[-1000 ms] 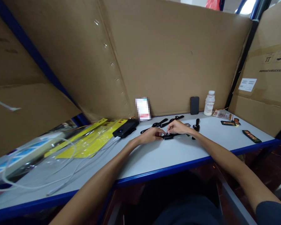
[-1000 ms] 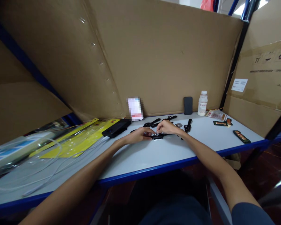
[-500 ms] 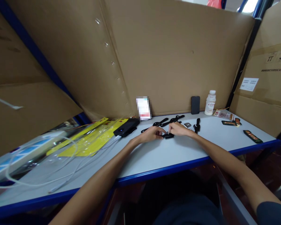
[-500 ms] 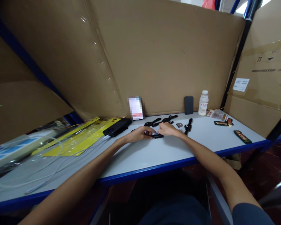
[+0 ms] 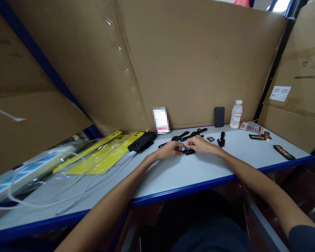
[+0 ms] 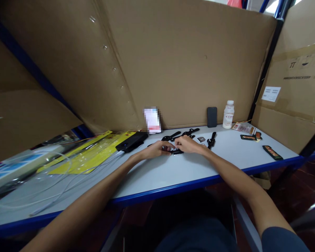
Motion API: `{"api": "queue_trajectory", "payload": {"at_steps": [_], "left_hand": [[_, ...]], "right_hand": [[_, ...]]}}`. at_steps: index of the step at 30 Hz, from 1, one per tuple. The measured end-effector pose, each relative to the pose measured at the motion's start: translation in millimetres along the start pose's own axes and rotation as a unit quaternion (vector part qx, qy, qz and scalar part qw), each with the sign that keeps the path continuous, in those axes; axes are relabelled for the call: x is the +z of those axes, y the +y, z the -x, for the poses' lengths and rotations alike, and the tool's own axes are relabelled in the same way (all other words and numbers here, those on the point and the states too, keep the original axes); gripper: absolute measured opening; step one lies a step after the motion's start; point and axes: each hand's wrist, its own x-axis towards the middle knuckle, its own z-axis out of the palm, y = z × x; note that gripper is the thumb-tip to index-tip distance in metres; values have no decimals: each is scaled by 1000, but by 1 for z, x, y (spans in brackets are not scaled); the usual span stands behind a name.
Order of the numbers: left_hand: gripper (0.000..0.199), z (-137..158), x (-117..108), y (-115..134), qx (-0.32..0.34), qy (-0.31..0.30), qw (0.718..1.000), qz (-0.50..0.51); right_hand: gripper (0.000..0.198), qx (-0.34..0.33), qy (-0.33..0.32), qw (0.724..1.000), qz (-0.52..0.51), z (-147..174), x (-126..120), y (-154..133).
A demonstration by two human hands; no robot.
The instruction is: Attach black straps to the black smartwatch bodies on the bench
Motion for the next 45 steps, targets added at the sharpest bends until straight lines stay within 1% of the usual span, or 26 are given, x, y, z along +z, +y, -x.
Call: {"api": "queue_trajectory", "payload": {"at_steps": [3, 6, 12, 16, 18, 21, 23, 25, 28, 31, 35, 38, 41, 45], "left_hand": [[35, 0, 0, 1, 1, 1, 1000, -1], [35, 0, 0, 1, -1, 3, 1000, 1], [36, 0, 0, 1, -12, 0, 1000, 10], [35, 0, 0, 1, -9, 1, 1000, 3], [35, 0, 0, 1, -7, -1, 1000, -2], [35, 0, 0, 0, -5, -3, 1000, -2], [36, 0, 0, 0, -5, -3, 1000, 0], [37, 0, 1, 0, -6, -3, 1000, 4], [37, 0, 1, 0, -6, -2, 1000, 7], [38, 0, 1, 0, -4, -1, 1000, 6], [38, 0, 1, -1, 2, 1, 1000, 14], [38, -1, 1, -2, 6, 0, 1000, 10], [36, -1, 0, -2, 8, -1, 1000, 1], [38, -1, -1, 0, -8, -3, 1000, 8]], "right_hand": [[20, -6, -14, 999, -46, -1, -2, -2], [21, 7, -7, 997, -70, -2, -2, -2], [31, 86, -11, 989, -118, -5, 3, 1], [31, 60, -3, 991, -118, -4, 1, 2], [32, 60, -21, 990, -126, -3, -2, 3], [35, 87, -59, 982, -155, -2, -5, 5], [33, 93, -73, 980, -159, -2, -7, 6], [28, 78, -65, 984, -144, -2, -7, 5], [19, 51, -22, 993, -101, -2, -5, 2], [15, 35, 14, 999, -40, -2, -2, 2], [18, 19, 41, 999, 26, -1, 2, 2], [21, -5, 44, 997, 57, 1, 6, -3], [23, -33, 38, 996, 74, 3, 7, -7], [26, -40, 55, 995, 70, 5, 7, -8]]}}
